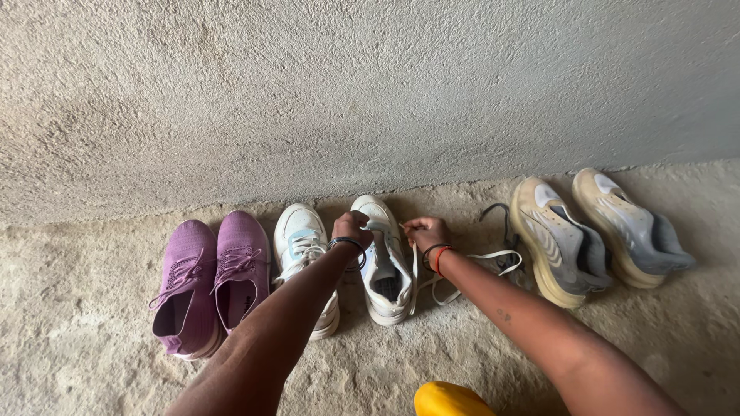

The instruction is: The person kneels on a concrete floor beside a wall where several pairs of sneakers are lined up. They pull the laces out of a white sneaker, then thread the lace back through the eyelets by hand and work the lace through the shoe, repeating the process on the shoes in the row.

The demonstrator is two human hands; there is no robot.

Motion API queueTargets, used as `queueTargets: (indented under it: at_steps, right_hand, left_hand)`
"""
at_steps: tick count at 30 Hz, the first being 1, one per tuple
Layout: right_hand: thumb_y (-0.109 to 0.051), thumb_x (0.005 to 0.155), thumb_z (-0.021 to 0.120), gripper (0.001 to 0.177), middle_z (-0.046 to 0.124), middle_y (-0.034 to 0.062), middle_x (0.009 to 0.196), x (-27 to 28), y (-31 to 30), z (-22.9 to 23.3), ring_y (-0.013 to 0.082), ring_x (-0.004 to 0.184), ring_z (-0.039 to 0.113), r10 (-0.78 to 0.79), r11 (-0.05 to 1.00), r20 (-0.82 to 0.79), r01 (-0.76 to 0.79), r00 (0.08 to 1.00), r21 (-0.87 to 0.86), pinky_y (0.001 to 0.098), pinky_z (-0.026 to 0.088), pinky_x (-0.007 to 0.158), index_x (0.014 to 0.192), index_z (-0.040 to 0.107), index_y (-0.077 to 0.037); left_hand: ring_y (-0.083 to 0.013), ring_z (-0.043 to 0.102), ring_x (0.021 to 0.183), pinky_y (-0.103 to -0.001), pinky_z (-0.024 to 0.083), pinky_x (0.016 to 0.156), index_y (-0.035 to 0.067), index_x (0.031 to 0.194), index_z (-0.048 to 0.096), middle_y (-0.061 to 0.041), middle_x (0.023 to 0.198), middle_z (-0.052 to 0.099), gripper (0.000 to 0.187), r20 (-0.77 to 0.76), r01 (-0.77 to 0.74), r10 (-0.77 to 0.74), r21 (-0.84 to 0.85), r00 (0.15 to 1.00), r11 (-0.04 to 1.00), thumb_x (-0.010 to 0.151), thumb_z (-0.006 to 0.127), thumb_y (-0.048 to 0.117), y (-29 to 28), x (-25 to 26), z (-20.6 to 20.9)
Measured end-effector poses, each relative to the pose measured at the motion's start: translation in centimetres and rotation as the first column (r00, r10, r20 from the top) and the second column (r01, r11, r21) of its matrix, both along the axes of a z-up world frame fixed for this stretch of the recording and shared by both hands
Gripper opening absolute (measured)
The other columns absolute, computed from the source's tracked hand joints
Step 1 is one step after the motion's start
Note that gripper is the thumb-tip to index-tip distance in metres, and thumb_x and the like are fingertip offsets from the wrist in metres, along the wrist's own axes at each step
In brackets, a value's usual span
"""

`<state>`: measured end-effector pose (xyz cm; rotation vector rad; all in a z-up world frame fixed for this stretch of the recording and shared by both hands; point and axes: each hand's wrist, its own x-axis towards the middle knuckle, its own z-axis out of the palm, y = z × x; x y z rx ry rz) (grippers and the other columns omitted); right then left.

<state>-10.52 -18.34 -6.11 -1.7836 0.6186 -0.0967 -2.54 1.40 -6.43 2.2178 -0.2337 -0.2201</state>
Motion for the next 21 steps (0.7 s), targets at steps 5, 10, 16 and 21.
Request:
queueTargets:
  at_steps: [5,10,16,21]
  right_hand:
    - [-0.002,0.085,0.072,0.018,0.076,0.0053,0.082,0.3,0.2,-0.5,0.0112,0.065,0.065,0.007,1.000,-0.042,-0.008,0.999,-0.014,0.0263,0.052,0.061,0.101,0.078,-0.001]
    - [0.003,0.082,0.068,0.021,0.076,0.0064,0.081,0.4,0.5,-0.4,0.0121,0.067,0.066,0.034,0.998,-0.052,-0.037,0.998,-0.053,0.0260,0.053,0.062,0.100,0.080,-0.001]
    - [-0.003,0.083,0.069,0.022,0.080,0.0054,0.085,0.8,0.2,-0.8,0.0140,0.071,0.071,0.120,0.956,-0.082,-0.137,0.989,-0.258,0.0291,0.058,0.068,0.097,0.083,-0.010]
    - [-0.002,0.079,0.070,0.023,0.081,0.0055,0.092,0.9,0.2,-1.0,0.0143,0.081,0.076,0.162,0.928,-0.044,-0.168,0.986,-0.332,0.0290,0.060,0.076,0.095,0.084,-0.011]
  left_hand:
    - [-0.0193,0.077,0.094,-0.030,0.059,0.090,0.013,0.104,0.079,-0.007,0.098,0.080,0.029,-0.016,0.034,-0.035,-0.038,0.999,0.999,0.076,0.073,0.011,0.0,-0.4,-0.1]
    - [-0.0230,0.077,0.095,-0.033,0.060,0.089,0.015,0.102,0.081,-0.012,0.097,0.079,0.024,-0.011,0.067,-0.068,-0.031,0.998,0.997,0.080,0.071,0.016,-1.1,-0.6,-0.2]
    - [-0.0272,0.075,0.102,-0.035,0.058,0.092,0.015,0.104,0.080,-0.016,0.107,0.077,0.025,-0.268,0.116,-0.086,0.096,0.960,0.989,0.081,0.074,0.021,-3.0,0.7,-0.4]
    - [-0.0269,0.073,0.107,-0.036,0.058,0.094,0.013,0.108,0.079,-0.015,0.113,0.076,0.028,-0.321,0.135,-0.086,0.134,0.943,0.982,0.081,0.074,0.021,-4.0,0.7,-0.5]
